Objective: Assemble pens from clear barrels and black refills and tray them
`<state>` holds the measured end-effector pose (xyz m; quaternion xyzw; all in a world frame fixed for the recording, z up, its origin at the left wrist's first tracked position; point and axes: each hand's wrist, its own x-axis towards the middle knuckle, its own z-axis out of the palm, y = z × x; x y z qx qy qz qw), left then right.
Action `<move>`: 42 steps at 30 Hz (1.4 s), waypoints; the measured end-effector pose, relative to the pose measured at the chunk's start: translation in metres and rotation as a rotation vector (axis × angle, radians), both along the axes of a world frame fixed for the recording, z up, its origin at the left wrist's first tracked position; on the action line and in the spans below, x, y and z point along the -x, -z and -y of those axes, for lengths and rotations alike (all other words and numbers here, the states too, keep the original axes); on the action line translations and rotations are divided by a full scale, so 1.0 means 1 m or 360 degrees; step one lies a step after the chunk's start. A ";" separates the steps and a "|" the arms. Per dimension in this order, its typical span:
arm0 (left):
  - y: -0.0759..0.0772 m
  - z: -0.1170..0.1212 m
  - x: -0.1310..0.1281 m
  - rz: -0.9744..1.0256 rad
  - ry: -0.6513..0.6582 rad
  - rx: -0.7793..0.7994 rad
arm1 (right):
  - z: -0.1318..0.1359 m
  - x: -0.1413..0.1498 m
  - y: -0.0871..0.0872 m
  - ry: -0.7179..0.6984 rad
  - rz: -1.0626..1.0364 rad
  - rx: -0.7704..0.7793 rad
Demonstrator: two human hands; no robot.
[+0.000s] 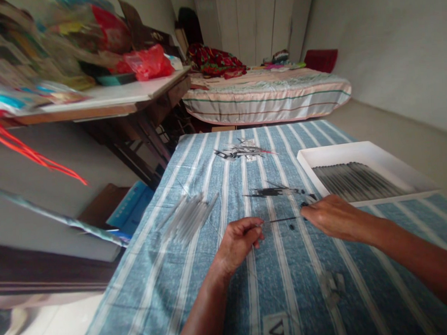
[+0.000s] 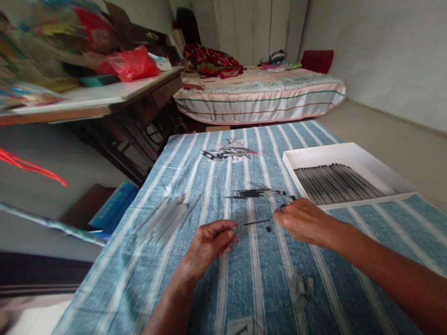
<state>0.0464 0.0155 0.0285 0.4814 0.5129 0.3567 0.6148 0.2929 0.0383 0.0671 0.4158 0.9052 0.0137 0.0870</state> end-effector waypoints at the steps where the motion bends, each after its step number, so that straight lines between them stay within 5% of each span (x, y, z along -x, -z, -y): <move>1: 0.000 0.000 0.000 0.0002 0.0007 0.0004 | 0.000 0.000 0.000 -0.0017 -0.0014 -0.0004; 10: 0.003 0.002 0.002 0.0000 0.0312 0.0028 | 0.002 0.003 -0.005 -0.0315 0.0089 -0.0252; 19: 0.003 0.004 0.000 0.0181 0.0355 0.0013 | 0.011 0.032 -0.009 -0.0442 -0.0391 -0.0280; 23: 0.000 0.004 0.000 0.0324 0.0221 -0.0002 | 0.009 0.028 0.002 -0.0018 -0.0947 -0.0115; 27: -0.003 0.005 -0.001 0.0429 0.0126 -0.0001 | 0.000 0.021 0.025 0.0465 -0.0881 0.0254; 34: -0.001 0.005 -0.002 0.0359 0.0219 -0.0012 | -0.004 0.028 0.053 0.0477 -0.0720 0.0459; 42: 0.003 0.005 -0.003 0.0318 0.0309 0.0008 | 0.009 0.033 0.048 0.0735 -0.1858 0.1090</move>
